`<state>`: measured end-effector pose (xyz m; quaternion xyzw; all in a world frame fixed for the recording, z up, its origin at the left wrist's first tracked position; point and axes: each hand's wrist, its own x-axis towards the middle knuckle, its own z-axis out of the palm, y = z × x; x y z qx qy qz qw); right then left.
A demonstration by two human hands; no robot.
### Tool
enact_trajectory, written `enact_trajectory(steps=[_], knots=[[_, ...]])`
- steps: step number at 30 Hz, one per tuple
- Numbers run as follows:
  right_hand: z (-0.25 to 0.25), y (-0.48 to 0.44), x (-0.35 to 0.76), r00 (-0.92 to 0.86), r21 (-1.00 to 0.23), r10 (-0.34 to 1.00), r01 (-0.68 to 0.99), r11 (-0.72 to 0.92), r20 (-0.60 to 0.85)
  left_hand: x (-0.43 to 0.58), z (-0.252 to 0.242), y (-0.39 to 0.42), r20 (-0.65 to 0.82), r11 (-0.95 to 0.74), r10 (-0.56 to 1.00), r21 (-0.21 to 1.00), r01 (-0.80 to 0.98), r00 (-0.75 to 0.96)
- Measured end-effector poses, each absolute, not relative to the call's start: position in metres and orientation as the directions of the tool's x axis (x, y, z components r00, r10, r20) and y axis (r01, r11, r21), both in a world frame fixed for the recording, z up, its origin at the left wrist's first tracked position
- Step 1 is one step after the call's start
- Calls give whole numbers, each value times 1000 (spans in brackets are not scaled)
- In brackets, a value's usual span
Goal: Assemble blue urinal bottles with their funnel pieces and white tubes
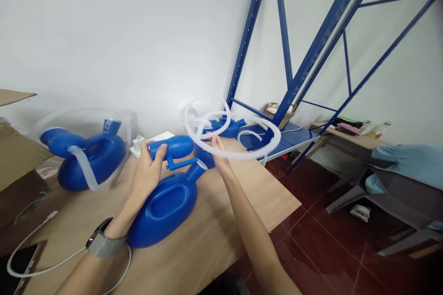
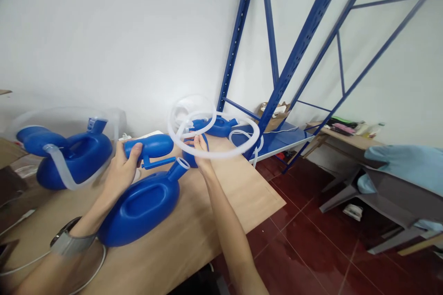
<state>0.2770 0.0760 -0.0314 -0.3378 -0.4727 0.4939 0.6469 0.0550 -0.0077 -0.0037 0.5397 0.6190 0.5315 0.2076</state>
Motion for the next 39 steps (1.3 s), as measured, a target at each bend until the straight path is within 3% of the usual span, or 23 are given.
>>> enact_trajectory(steps=[7,10,13,15,21,26,28,34,39], knots=[[2,71,266,-139,-749,984,-662,-11,108,55,-5,-11,537,-359,843,604,712,-31],[17,76,262,-68,-619,996,-785,-15,62,58,-9,-13,675,-462,736,436,772,60],[30,79,260,-4,-533,1000,-846,0,8,62,-6,-21,692,-493,707,334,803,146],[35,81,258,3,-514,1000,-858,9,14,65,1,-28,658,-465,743,374,802,124],[35,89,244,12,-551,999,-834,32,40,74,27,-42,424,-239,895,717,655,-138],[29,89,243,29,-462,999,-886,42,36,78,28,-35,78,-34,987,955,293,-138],[31,91,247,42,-445,999,-894,52,31,80,26,-34,24,-1,995,972,236,-94],[38,101,259,1,-449,999,-893,-19,-45,81,29,-39,182,-137,981,902,409,-72],[34,111,257,-8,-435,998,-900,17,56,90,38,-40,229,-156,970,849,505,-85]])
